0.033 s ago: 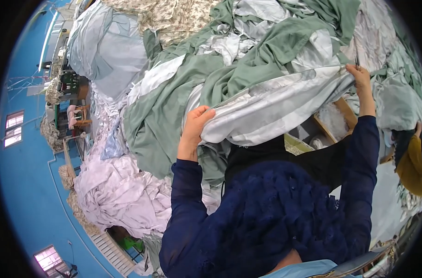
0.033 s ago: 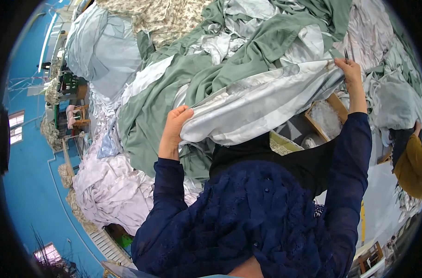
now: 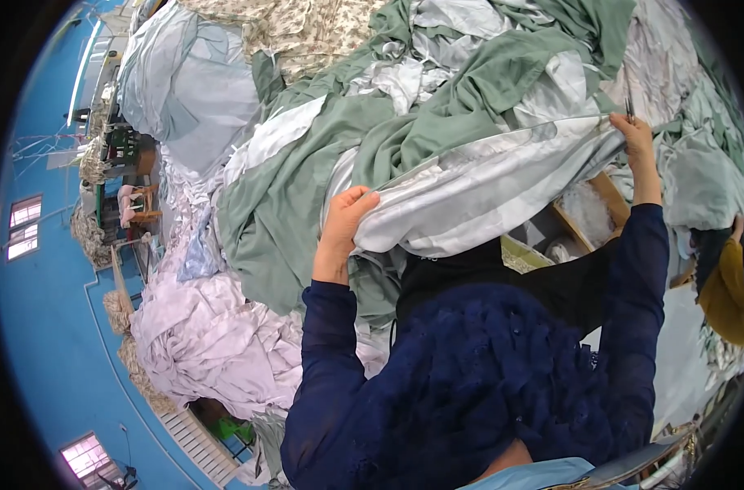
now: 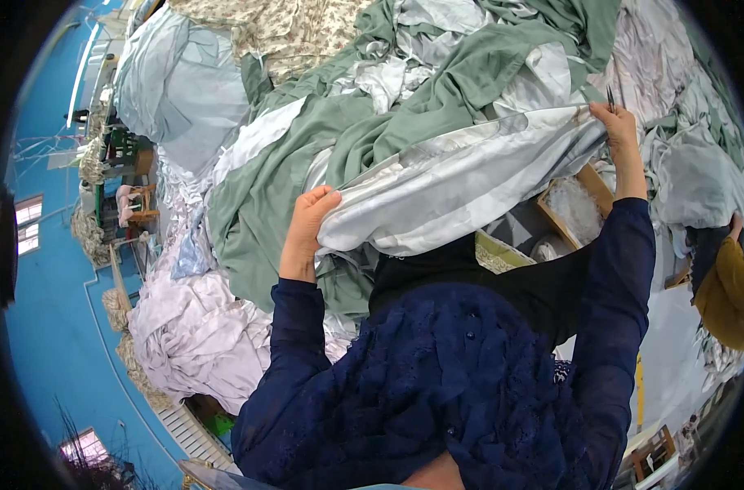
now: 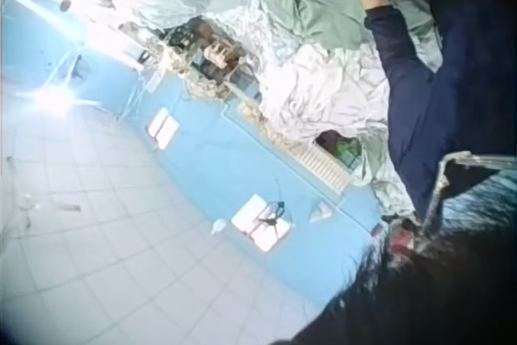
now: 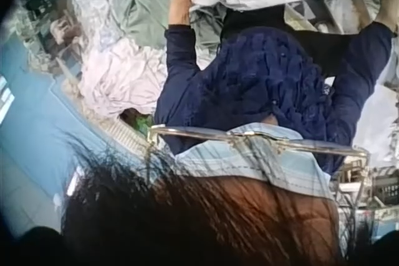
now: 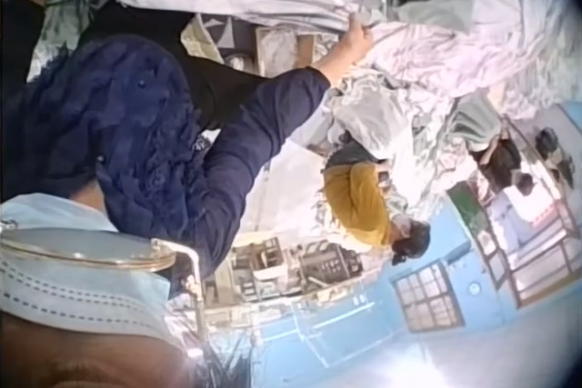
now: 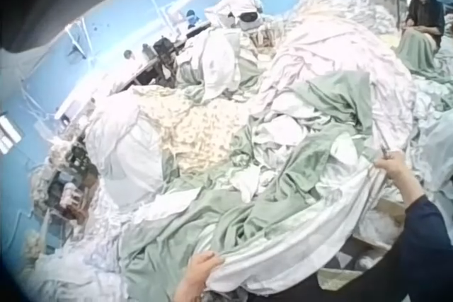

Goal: Trimming loose threads from fabric pillow covers using thread snips.

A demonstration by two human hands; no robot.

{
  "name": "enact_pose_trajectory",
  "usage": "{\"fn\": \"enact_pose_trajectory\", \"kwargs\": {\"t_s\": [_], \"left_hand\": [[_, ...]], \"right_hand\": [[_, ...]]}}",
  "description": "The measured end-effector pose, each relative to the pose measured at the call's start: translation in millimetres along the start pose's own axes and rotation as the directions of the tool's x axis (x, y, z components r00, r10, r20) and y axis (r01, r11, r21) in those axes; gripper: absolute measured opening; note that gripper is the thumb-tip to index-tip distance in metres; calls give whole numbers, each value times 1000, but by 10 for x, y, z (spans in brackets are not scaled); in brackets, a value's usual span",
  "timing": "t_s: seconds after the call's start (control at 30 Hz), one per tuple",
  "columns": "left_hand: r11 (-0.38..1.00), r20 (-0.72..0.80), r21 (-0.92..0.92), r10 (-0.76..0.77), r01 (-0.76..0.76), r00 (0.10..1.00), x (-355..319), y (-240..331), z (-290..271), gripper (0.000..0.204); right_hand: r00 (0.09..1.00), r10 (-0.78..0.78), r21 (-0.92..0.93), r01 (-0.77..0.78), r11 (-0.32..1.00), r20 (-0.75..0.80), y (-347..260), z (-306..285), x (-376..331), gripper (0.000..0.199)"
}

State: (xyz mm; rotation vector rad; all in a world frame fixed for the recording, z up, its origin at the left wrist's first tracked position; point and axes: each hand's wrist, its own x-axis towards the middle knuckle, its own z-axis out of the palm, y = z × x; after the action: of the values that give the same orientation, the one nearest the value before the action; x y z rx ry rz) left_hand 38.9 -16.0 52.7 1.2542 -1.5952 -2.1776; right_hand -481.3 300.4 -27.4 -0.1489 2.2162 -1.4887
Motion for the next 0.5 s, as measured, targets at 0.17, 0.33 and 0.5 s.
{"fn": "enact_pose_trajectory", "kwargs": {"t_s": [0.17,0.33,0.5], "left_hand": [[1000,-67,8,19,-18,998,-4,-1,24,16],[997,-83,-72,12,-18,996,-5,80,134,14],[996,-69,-85,30,-36,997,23,9,82,13]], "right_hand": [[999,5,16,-5,1000,33,-134,176,-155,20],[999,-47,30,47,998,-8,83,199,-47,25],[1000,5,90,-6,996,11,229,194,59,20]]}}
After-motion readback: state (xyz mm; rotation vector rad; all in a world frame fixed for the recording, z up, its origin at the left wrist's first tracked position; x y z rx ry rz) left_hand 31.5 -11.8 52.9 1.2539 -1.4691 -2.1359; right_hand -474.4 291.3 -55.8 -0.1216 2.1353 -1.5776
